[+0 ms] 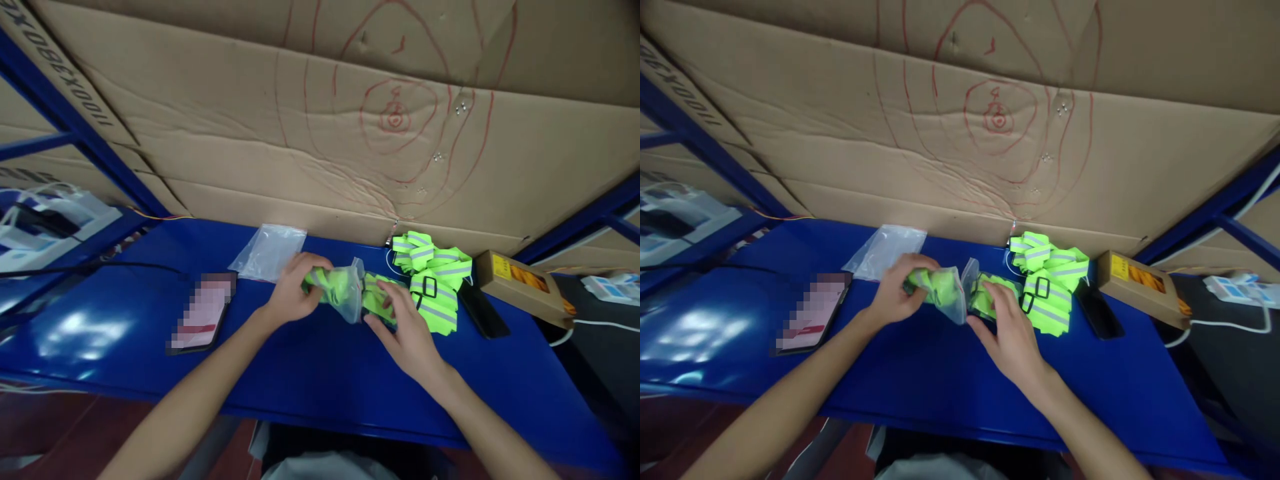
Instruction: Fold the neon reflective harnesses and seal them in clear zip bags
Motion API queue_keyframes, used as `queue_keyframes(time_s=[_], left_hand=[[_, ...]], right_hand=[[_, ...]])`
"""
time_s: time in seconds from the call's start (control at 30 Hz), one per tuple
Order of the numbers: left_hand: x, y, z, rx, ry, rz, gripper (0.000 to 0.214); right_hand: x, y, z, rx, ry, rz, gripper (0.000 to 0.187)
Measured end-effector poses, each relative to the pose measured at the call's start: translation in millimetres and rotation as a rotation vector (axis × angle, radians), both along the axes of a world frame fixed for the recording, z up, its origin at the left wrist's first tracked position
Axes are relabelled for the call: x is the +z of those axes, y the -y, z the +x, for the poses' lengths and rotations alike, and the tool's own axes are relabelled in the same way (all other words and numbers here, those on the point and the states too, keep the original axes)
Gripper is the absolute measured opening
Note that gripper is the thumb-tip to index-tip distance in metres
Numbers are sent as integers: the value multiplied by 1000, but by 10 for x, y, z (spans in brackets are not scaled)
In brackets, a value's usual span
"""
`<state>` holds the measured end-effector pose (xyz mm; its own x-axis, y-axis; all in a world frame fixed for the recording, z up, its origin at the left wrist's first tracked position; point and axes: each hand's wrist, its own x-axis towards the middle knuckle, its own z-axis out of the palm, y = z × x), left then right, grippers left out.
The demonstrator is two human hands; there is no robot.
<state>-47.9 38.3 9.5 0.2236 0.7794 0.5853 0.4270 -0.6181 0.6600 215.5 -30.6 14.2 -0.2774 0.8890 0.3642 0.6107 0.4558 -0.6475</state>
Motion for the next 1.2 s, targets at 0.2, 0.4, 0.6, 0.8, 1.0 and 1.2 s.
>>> queue_keyframes(time_s=[0.2,0.4,0.6,0.8,1.0,1.2], left_hand=[[-141,167,258,51,-200,274,45],[-82,461,509,-83,-465,341,17],[-151,451,513,-43,-511,319,40],[-98,376,408,-277,-492,162,19],[-120,332,383,-332,-404,102,16],[-154,311,350,-321,-325,68,11]], right_hand=[[-261,-113,-167,45,-363,-254,26],[-297,-72,-101,23,-498,-422,38],[-241,-81,-144,73,-553,-555,39],[-280,-61,-173,93,-549,-554,35],[-335,-57,-154,77,-517,-538,33],[-397,-86,-145,113,-552,-519,26]])
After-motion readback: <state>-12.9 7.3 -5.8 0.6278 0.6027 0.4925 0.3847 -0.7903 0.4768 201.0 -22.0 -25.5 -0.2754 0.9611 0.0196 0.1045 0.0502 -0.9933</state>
